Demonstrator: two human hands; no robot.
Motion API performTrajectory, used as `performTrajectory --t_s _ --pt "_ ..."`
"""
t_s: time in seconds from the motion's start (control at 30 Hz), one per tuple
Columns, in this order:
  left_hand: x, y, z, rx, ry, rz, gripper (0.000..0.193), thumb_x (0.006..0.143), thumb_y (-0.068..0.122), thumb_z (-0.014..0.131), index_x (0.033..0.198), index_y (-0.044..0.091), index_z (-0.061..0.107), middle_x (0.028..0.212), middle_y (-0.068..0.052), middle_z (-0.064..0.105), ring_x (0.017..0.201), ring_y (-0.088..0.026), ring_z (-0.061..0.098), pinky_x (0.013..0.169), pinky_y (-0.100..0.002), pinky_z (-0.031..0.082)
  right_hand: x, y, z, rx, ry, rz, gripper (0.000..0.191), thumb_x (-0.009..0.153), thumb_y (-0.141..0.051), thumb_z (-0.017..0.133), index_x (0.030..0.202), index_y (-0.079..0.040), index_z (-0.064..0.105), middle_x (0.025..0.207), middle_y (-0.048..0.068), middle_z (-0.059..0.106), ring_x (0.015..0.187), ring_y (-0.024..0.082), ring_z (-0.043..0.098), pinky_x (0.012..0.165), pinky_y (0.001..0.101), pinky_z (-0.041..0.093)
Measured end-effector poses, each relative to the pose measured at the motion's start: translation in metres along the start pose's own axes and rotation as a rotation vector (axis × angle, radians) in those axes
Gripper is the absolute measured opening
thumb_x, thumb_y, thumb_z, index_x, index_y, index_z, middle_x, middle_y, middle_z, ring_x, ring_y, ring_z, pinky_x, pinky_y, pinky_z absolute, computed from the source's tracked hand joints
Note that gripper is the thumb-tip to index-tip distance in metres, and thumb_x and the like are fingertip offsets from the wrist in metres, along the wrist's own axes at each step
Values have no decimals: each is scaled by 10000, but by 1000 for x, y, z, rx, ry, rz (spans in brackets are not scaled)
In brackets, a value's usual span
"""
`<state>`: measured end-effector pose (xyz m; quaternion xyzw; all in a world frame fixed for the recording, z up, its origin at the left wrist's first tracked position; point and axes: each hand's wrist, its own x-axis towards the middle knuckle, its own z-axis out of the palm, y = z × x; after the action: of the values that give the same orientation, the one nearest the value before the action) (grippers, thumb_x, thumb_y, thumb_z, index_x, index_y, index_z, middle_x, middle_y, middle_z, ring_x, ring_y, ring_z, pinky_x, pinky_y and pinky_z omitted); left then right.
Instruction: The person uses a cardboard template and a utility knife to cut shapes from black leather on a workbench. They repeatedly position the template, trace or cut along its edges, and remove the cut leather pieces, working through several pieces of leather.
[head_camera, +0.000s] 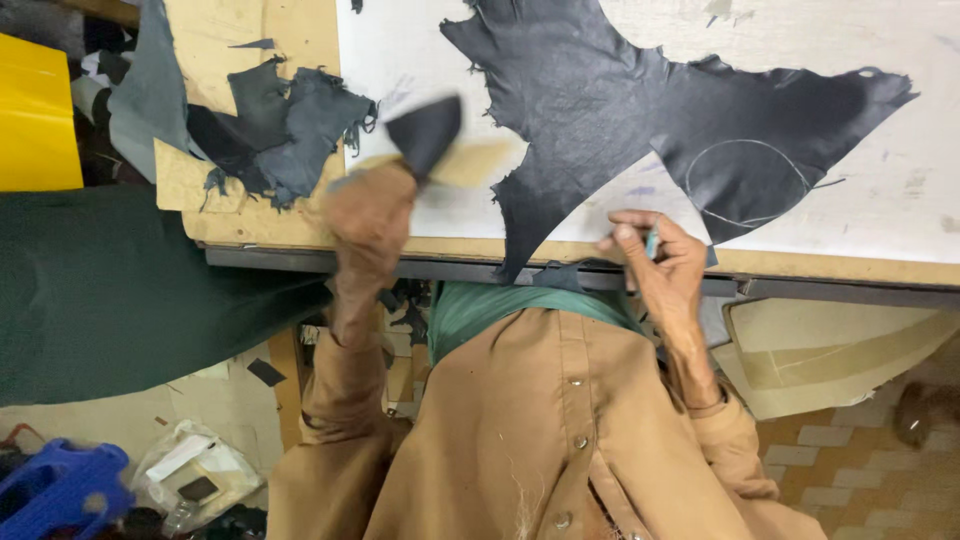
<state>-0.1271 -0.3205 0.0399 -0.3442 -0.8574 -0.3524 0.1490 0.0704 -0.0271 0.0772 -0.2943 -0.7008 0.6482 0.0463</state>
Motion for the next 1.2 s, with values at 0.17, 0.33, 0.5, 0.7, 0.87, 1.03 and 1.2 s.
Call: performTrajectory --t_s 0.17,0.33,0.5,0.7,0.87,1.03,1.2 --pt "2 83 33 -356 -202 267 199 939 28 652 1086 67 782 1129 -62 770 1111 -226 730 1021 -394 602 13 -10 26 302 -215 242 380 1017 -297 602 1288 -46 691 580 -62 552 397 2 381 381 175 288" --pt "16 59 18 -336 -121 158 230 909 88 580 1045 18 752 1023 -105 772 871 -224 733 762 -347 611 15 -5 18 201 -252 363 326 951 -185 704 1199 27 686 760 -13 654 454 21 345 386 191 220" --pt "34 -18 -21 147 396 -352 419 1147 361 486 1367 18 586 1376 -181 618 1253 -316 611 1069 -443 511 1 6 5 352 -148 254 280 974 -176 703 1180 7 658 826 13 688 473 21 399 407 190 264" --pt "30 -12 27 90 269 -308 433 1132 340 548 1508 129 506 1596 -123 477 1551 -309 421 1302 -476 341 33 6 5 181 -21 96 239 982 -148 696 1180 -22 648 859 8 696 473 16 422 407 195 303" --pt "43 33 96 -82 -56 -145 398 1070 161 634 1448 67 550 1530 -140 513 1487 -321 435 1273 -517 320 60 9 19 67 -86 62 240 989 -153 733 1189 -28 685 844 -3 676 536 18 442 456 201 334" --pt "57 42 112 -36 -165 -136 321 1015 124 699 1323 90 616 1501 -67 522 1472 -289 428 1215 -489 372 49 11 11 -297 90 -405 366 1001 -155 813 1276 25 651 1066 62 685 921 118 629 772 255 521" --pt "58 36 125 -48 -133 -110 320 992 124 735 1296 112 634 1580 -72 466 1508 -287 364 1221 -490 318 53 2 -32 -403 34 -409 315 945 -57 790 1239 9 698 1101 109 657 930 183 632 789 293 517"
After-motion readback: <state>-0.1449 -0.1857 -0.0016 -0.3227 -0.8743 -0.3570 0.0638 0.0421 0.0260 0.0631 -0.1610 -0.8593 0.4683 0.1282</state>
